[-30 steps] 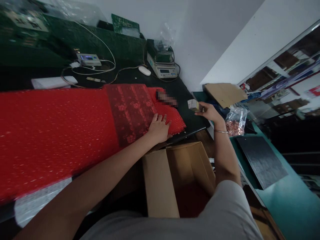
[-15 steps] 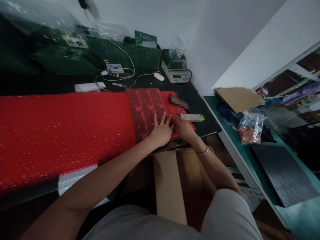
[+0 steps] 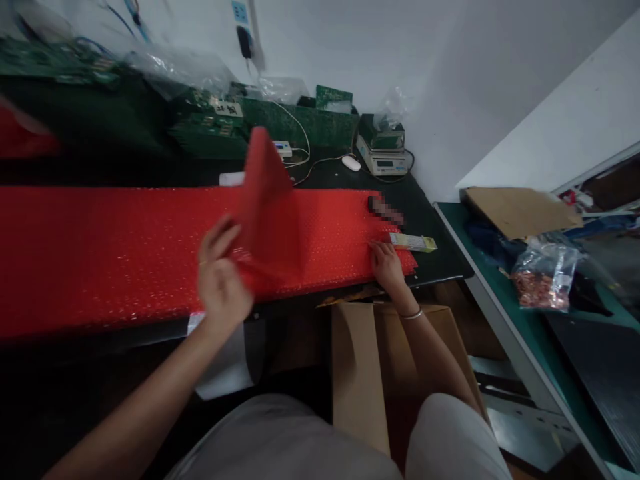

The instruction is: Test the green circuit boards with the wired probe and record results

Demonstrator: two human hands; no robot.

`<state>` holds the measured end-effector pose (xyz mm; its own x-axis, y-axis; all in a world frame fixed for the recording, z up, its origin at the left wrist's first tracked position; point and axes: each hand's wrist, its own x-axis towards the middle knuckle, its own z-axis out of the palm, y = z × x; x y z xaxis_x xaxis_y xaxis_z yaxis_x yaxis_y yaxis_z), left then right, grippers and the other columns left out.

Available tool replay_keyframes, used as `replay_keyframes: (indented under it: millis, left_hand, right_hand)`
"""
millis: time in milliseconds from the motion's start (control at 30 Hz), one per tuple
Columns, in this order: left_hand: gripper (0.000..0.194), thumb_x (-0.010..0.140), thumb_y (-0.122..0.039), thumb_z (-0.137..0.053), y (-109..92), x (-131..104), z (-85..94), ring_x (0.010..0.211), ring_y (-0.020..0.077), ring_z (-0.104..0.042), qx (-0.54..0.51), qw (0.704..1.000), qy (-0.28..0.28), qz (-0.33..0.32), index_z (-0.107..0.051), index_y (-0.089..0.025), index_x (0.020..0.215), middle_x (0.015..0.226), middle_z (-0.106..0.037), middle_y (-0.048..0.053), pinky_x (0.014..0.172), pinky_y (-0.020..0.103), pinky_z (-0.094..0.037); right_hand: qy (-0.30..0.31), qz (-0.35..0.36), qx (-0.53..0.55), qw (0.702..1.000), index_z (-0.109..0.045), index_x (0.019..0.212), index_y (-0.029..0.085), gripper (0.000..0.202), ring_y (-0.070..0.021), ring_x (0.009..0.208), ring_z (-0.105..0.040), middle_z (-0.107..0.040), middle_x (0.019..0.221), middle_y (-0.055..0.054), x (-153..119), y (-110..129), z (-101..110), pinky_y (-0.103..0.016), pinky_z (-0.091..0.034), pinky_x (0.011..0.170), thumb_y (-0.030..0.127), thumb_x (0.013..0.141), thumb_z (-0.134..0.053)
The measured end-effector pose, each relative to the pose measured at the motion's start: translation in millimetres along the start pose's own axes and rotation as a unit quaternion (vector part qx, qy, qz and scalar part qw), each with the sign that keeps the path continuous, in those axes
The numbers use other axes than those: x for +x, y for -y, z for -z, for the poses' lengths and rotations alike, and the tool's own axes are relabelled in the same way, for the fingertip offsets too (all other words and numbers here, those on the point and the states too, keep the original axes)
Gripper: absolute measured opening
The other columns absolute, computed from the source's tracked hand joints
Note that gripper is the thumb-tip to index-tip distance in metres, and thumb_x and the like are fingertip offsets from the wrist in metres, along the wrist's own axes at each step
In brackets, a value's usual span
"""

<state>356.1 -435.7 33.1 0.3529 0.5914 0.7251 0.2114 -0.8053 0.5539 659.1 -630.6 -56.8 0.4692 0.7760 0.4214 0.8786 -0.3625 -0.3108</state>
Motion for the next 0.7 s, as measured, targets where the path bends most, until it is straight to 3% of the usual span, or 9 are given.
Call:
replay_keyframes:
  millis: [33, 67, 200, 267, 333, 433, 533, 633, 700]
  left_hand:
    - [0.056, 0.111, -0.046, -0.017, 13, -6, 17.8, 0.149, 0.0308, -0.048, 0.027, 0.998, -0.055, 0.005, -0.051, -0.025, 0.15, 0.165, -0.046, 0.009, 0.123, 0.058, -0.044]
    - [0.057, 0.109, -0.053, -0.022, 25, -10, 33.1, 0.155, 0.0359, -0.039, 0.079, 0.996, -0.049, -0.013, -0.05, -0.027, 0.152, 0.171, -0.038, 0.005, 0.127, 0.062, -0.037]
    - [0.057, 0.102, -0.053, -0.049, 60, -16, 60.5, 0.163, 0.0357, -0.023, 0.191, 0.931, 0.303, -0.068, -0.051, -0.031, 0.154, 0.173, -0.032, 0.003, 0.133, 0.063, -0.021]
    - [0.052, 0.1, -0.043, -0.055, 72, -18, 56.7, 0.162, 0.0375, -0.024, 0.201, 0.897, 0.385, -0.078, -0.059, -0.027, 0.149, 0.17, -0.038, 0.008, 0.131, 0.066, -0.022]
    - [0.045, 0.102, -0.032, -0.05, 81, -21, 49.5, 0.161, 0.0364, -0.028, 0.202, 0.895, 0.393, -0.063, -0.064, -0.028, 0.144, 0.165, -0.045, 0.008, 0.129, 0.067, -0.025]
    - [0.045, 0.107, -0.029, -0.037, 86, -27, 42.9, 0.155, 0.0287, -0.042, 0.139, 0.936, 0.323, -0.009, -0.067, -0.027, 0.14, 0.155, -0.059, 0.008, 0.129, 0.062, -0.029]
    - [0.046, 0.108, -0.04, -0.037, 86, -34, 45.2, 0.145, 0.0251, -0.056, 0.019, 0.986, 0.157, 0.055, -0.068, -0.021, 0.136, 0.147, -0.066, 0.011, 0.126, 0.053, -0.041]
    - [0.052, 0.108, -0.046, -0.037, 93, -46, 60.3, 0.137, 0.0257, -0.063, -0.026, 0.989, -0.006, 0.147, -0.065, -0.015, 0.14, 0.143, -0.067, 0.017, 0.121, 0.049, -0.048]
    - [0.06, 0.107, -0.047, -0.04, 105, -57, 81.3, 0.145, 0.03, -0.055, 0.031, 0.98, -0.093, 0.174, -0.056, -0.007, 0.149, 0.151, -0.059, 0.023, 0.124, 0.053, -0.042]
  right_hand:
    - [-0.006, 0.0, 0.0, 1.0, -0.073, 0.12, 0.014, 0.038, -0.0317, 0.111, -0.067, -0.073, 0.123, -0.019, -1, 0, -2, -0.054, -0.055, 0.106, 0.011, 0.097, -0.043]
    - [-0.012, -0.001, -0.001, 1.0, -0.073, 0.119, 0.015, 0.038, -0.0319, 0.112, -0.067, -0.073, 0.123, -0.018, -1, 0, -3, -0.054, -0.055, 0.106, 0.011, 0.097, -0.043]
    - [-0.022, 0.003, -0.002, 1.0, -0.073, 0.116, 0.014, 0.036, -0.0339, 0.109, -0.066, -0.074, 0.12, -0.02, -1, -2, -6, -0.058, -0.053, 0.105, 0.014, 0.096, -0.043]
    - [-0.028, 0.004, -0.005, 1.0, -0.073, 0.113, 0.014, 0.035, -0.0341, 0.107, -0.066, -0.074, 0.118, -0.02, 0, -3, -7, -0.058, -0.053, 0.105, 0.014, 0.096, -0.043]
    - [-0.032, 0.007, -0.011, 0.999, -0.072, 0.112, 0.015, 0.034, -0.0338, 0.105, -0.066, -0.074, 0.115, -0.019, -1, -4, -7, -0.056, -0.054, 0.104, 0.014, 0.095, -0.043]
    - [-0.036, 0.014, -0.018, 0.999, -0.071, 0.112, 0.014, 0.034, -0.0334, 0.103, -0.065, -0.074, 0.114, -0.019, -2, -5, -8, -0.055, -0.054, 0.101, 0.015, 0.095, -0.042]
    - [-0.046, 0.016, -0.03, 0.998, -0.071, 0.111, 0.013, 0.035, -0.0322, 0.102, -0.065, -0.074, 0.111, -0.02, -3, -7, -9, -0.054, -0.054, 0.1, 0.016, 0.095, -0.04]
    - [-0.051, 0.018, -0.044, 0.998, -0.071, 0.11, 0.011, 0.036, -0.0309, 0.101, -0.064, -0.074, 0.111, -0.021, -4, -8, -11, -0.052, -0.054, 0.099, 0.017, 0.096, -0.039]
    - [-0.055, 0.018, -0.049, 0.997, -0.071, 0.11, 0.011, 0.035, -0.0305, 0.102, -0.064, -0.073, 0.112, -0.021, -5, -8, -12, -0.051, -0.054, 0.1, 0.017, 0.095, -0.039]
